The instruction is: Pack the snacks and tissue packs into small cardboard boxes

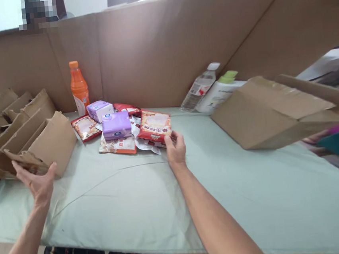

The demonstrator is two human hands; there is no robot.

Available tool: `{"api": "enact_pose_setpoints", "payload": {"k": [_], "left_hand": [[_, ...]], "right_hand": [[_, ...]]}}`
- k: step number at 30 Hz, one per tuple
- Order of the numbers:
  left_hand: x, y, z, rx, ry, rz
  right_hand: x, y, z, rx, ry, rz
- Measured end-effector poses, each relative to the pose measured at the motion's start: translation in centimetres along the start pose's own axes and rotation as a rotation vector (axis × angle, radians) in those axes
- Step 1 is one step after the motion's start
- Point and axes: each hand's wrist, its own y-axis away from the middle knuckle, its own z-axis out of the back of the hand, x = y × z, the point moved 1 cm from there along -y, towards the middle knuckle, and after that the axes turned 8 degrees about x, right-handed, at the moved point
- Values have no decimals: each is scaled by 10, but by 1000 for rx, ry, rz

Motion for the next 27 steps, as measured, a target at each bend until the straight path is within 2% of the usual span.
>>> {"api": "enact_pose_setpoints", "payload": {"k": [2,3,5,11,21,27], "left_hand": [[-3,-17,-8,-165,-20,80],[-6,-26,-12,-199,-30,101],[-11,-44,-24,-198,-43,120],[-19,-92,-62,-316,-84,190],[-26,-147,-89,-348,-102,258],[-26,-174,-93,-289,-95,270]], "right_hand": [[1,0,0,7,-8,3],[2,0,-1,10,-12,6],[4,1,-1,16,-16,11],[7,0,-1,15,-10,11],[10,1,-2,14,-12,-6],[10,2,0,35,0,-21]]}}
